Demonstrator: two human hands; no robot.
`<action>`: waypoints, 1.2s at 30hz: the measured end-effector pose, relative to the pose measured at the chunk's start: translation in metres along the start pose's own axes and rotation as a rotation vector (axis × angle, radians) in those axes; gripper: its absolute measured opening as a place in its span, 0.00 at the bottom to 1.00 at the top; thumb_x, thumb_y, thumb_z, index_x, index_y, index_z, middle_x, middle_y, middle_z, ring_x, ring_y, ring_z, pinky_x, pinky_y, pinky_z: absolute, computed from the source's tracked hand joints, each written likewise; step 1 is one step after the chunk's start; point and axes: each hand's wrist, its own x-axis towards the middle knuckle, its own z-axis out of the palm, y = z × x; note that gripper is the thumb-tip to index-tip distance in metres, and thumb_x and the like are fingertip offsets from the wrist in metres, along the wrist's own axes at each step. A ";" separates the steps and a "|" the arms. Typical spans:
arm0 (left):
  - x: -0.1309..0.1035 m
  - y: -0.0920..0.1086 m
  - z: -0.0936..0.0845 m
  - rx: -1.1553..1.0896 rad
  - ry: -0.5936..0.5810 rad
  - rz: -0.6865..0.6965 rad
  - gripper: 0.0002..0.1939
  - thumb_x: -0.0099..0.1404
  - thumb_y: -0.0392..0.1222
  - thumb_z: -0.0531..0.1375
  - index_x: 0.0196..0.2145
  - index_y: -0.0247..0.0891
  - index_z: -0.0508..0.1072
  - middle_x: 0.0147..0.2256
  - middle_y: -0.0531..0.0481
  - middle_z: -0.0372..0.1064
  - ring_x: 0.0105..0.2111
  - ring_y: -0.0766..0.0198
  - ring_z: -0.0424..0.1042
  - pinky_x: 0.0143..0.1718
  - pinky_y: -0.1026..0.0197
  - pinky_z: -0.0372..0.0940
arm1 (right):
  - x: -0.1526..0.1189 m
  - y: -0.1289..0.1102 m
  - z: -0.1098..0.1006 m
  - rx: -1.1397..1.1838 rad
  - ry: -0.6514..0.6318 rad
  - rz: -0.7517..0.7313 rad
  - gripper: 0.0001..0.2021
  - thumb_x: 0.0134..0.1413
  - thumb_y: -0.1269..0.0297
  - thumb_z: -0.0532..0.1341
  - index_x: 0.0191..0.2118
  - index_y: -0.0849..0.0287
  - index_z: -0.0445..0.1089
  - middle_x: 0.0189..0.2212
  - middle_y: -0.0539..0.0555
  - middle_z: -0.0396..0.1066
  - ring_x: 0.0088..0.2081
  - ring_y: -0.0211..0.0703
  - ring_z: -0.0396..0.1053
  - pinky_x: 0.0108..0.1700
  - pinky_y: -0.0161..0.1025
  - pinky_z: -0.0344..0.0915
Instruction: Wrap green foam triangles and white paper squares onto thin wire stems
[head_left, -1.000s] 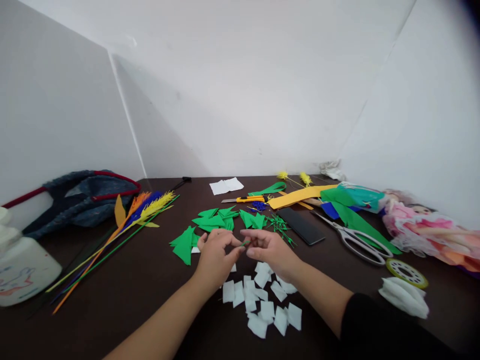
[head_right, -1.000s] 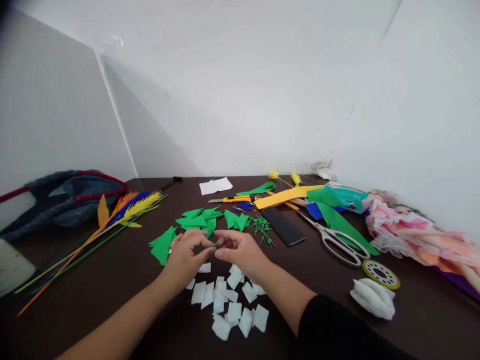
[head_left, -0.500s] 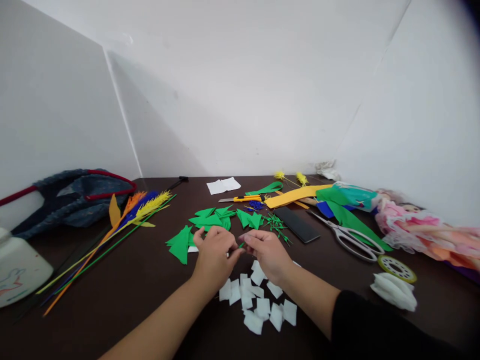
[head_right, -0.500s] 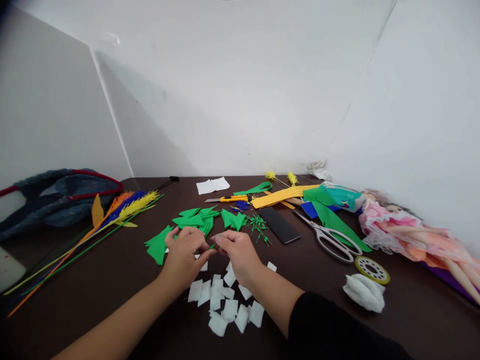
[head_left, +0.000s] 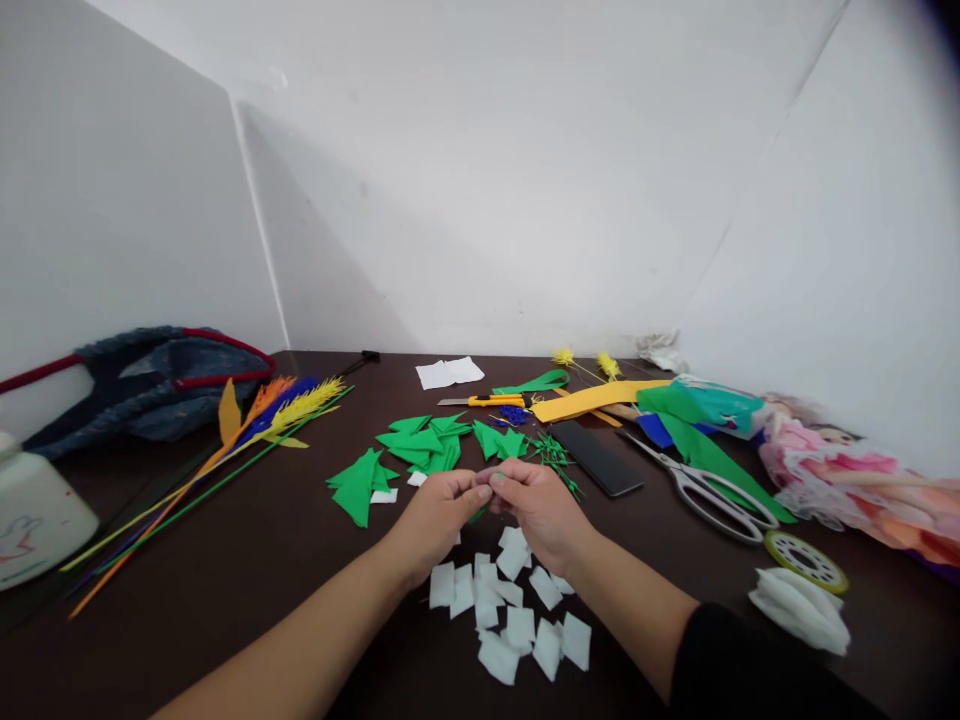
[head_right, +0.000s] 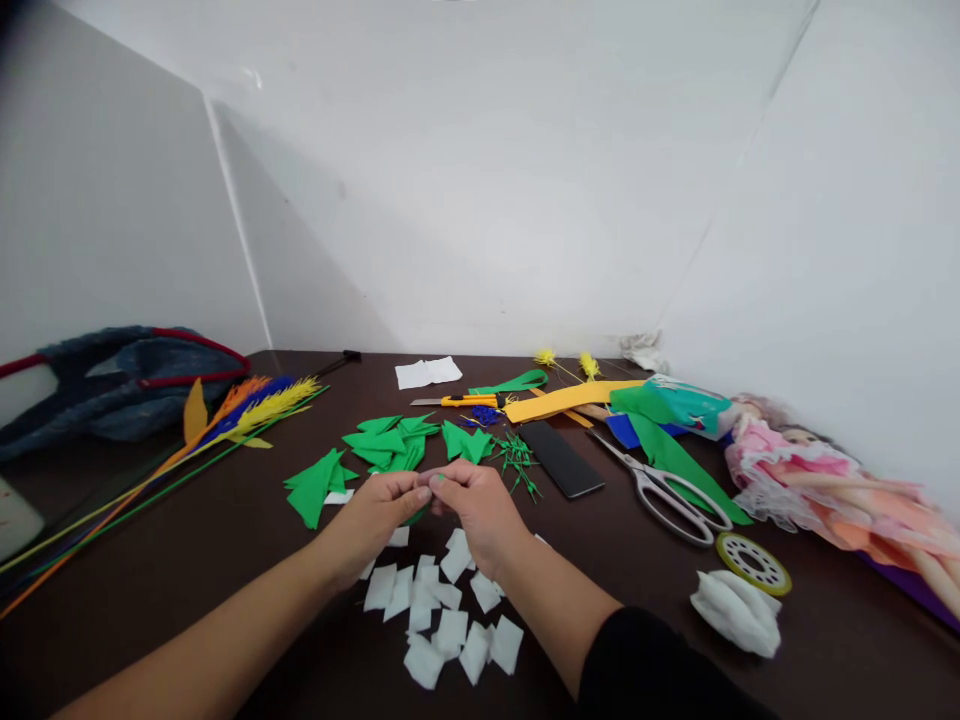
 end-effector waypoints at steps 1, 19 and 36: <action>0.000 0.000 0.001 -0.036 -0.002 -0.011 0.15 0.58 0.48 0.52 0.25 0.34 0.69 0.22 0.53 0.64 0.24 0.67 0.60 0.27 0.65 0.55 | 0.000 0.000 0.000 -0.006 -0.005 -0.002 0.06 0.40 0.64 0.64 0.27 0.61 0.74 0.24 0.50 0.66 0.24 0.33 0.59 0.30 0.36 0.57; 0.004 0.006 0.014 0.561 0.276 0.046 0.10 0.48 0.42 0.62 0.18 0.38 0.64 0.23 0.55 0.66 0.31 0.61 0.64 0.44 0.50 0.51 | 0.001 0.006 -0.007 -0.102 0.115 0.023 0.07 0.39 0.63 0.63 0.26 0.62 0.73 0.19 0.49 0.66 0.23 0.34 0.57 0.28 0.34 0.55; -0.001 0.007 0.017 0.681 0.347 0.036 0.07 0.49 0.40 0.58 0.20 0.38 0.62 0.22 0.55 0.63 0.30 0.62 0.62 0.46 0.48 0.47 | 0.003 0.010 -0.001 -0.290 0.197 0.002 0.09 0.40 0.62 0.61 0.18 0.61 0.64 0.16 0.46 0.59 0.20 0.33 0.54 0.24 0.33 0.51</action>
